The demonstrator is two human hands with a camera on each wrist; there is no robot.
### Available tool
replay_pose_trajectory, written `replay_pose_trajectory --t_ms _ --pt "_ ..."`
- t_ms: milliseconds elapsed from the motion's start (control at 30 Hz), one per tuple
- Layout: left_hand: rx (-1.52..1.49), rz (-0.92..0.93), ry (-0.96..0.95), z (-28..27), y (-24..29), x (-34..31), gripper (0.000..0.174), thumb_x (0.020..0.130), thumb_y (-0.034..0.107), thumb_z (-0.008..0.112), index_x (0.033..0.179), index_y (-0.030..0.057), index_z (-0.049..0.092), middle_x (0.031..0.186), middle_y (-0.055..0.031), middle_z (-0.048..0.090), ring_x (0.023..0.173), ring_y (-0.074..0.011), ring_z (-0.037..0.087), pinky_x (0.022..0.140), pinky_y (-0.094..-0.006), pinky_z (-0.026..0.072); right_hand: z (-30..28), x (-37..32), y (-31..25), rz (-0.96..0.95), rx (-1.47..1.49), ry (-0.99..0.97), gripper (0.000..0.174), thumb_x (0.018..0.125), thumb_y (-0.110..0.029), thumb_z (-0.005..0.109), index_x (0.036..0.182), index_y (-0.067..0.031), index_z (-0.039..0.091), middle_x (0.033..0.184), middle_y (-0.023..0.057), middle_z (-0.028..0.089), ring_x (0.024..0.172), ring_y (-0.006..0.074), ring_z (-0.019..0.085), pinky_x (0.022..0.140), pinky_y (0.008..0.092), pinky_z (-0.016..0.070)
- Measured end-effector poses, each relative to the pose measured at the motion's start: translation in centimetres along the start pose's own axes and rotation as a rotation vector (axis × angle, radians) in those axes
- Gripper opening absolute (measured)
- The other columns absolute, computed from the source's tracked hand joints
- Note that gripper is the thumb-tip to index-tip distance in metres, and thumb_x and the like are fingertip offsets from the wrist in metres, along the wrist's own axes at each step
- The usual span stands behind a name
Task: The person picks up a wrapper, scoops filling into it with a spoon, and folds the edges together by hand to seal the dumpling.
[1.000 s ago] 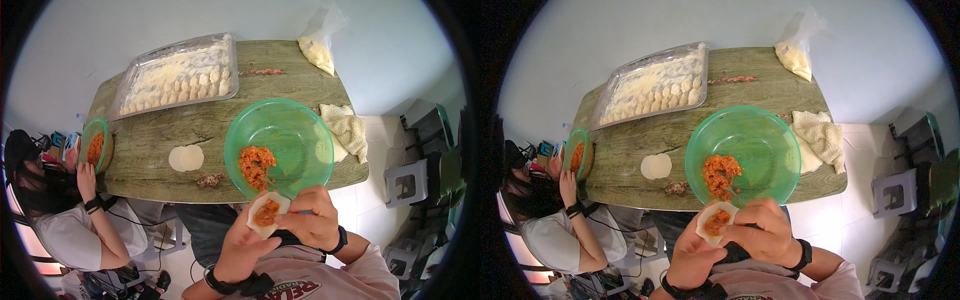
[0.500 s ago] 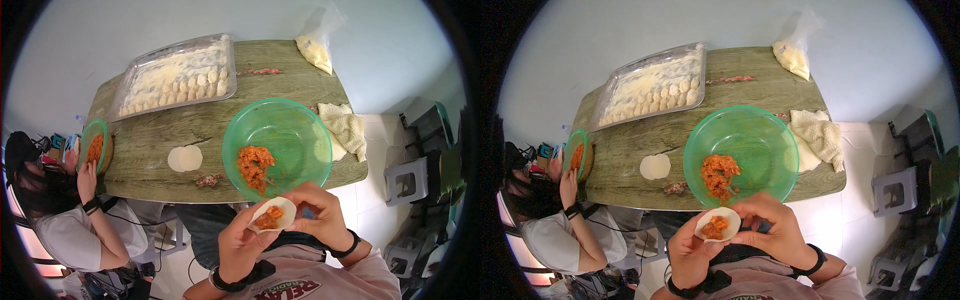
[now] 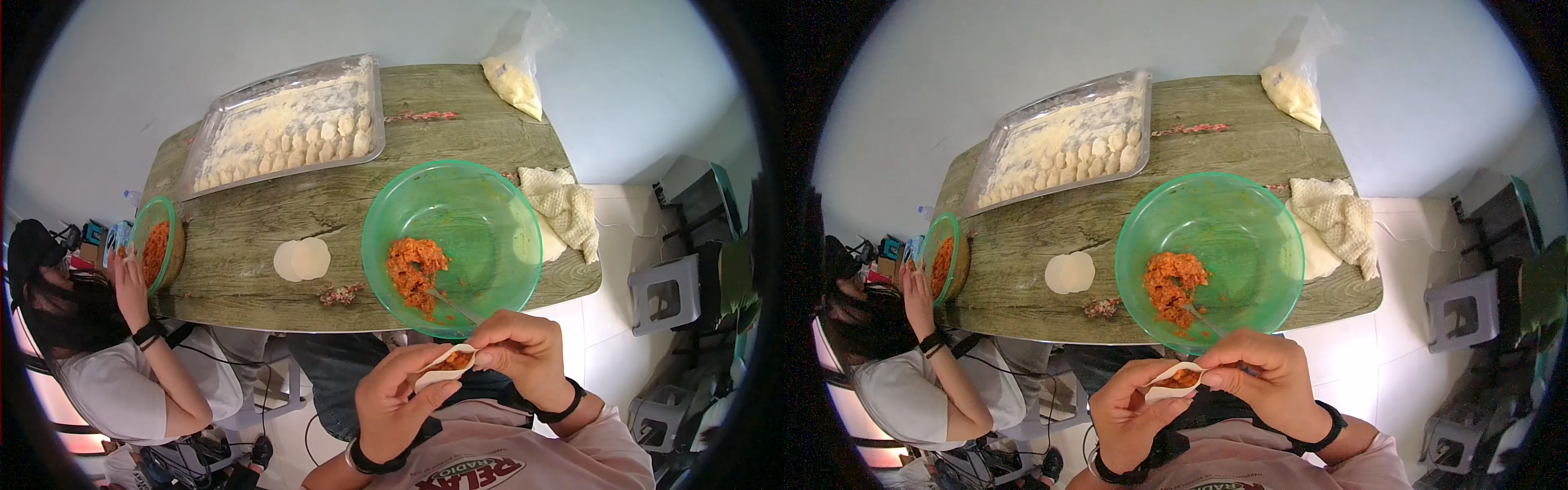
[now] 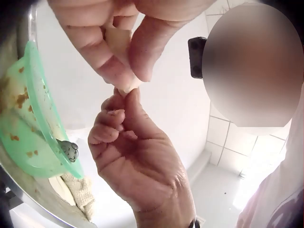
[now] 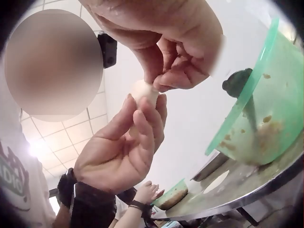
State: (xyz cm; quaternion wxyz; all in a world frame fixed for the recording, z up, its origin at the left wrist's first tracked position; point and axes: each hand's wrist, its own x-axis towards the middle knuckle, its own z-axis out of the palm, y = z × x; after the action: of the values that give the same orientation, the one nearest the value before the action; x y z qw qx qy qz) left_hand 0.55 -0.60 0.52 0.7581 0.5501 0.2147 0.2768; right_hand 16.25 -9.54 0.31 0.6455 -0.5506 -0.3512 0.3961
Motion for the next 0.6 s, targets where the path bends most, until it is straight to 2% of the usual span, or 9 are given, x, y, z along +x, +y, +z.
replay_pose_trajectory --t_ms 133,300,400,600 --pt "0.0 0.009 0.007 -0.09 0.03 -0.01 0.037 0.079 -0.007 0.064 0.115 -0.0061 0.054 0.111 -0.0141 0.055 0.1 -0.0178 0.059 0.083 -0.026 0.0488 0.3 -0.01 -0.59 0.103 0.071 0.027 0.011 0.079 -0.005 0.068 0.089 -0.0004 0.065 0.083 0.0055 0.062 0.076 0.0104 0.058 0.065 0.0225 0.0458" --pt "0.041 0.018 -0.007 -0.22 0.17 0.06 0.035 0.079 -0.007 0.064 0.113 -0.0061 0.055 0.109 -0.0142 0.057 0.099 -0.0177 0.059 0.083 -0.0258 0.0487 -0.04 0.44 -0.05 -0.14 -0.169 0.015 0.01 0.077 -0.007 0.07 0.084 -0.0027 0.064 0.081 0.0056 0.06 0.072 0.0132 0.057 0.063 0.0241 0.0443" --pt "0.043 0.013 -0.015 -0.14 0.13 0.06 0.035 0.079 -0.006 0.065 0.112 -0.0061 0.056 0.108 -0.0141 0.057 0.099 -0.0176 0.059 0.084 -0.0258 0.0484 0.09 0.35 -0.52 -0.207 -0.32 0.036 0.011 0.075 -0.008 0.071 0.083 -0.0037 0.065 0.081 0.0058 0.06 0.07 0.0151 0.056 0.061 0.0253 0.0438" --pt "-0.015 -0.016 0.014 -0.42 0.24 0.08 0.034 0.079 -0.005 0.064 0.113 -0.0063 0.056 0.109 -0.0144 0.057 0.098 -0.0179 0.059 0.084 -0.0261 0.048 0.0 0.19 -0.64 -0.143 -0.246 0.015 0.01 0.078 -0.01 0.069 0.084 -0.0022 0.066 0.079 0.0073 0.063 0.07 0.0144 0.059 0.062 0.0243 0.0449"
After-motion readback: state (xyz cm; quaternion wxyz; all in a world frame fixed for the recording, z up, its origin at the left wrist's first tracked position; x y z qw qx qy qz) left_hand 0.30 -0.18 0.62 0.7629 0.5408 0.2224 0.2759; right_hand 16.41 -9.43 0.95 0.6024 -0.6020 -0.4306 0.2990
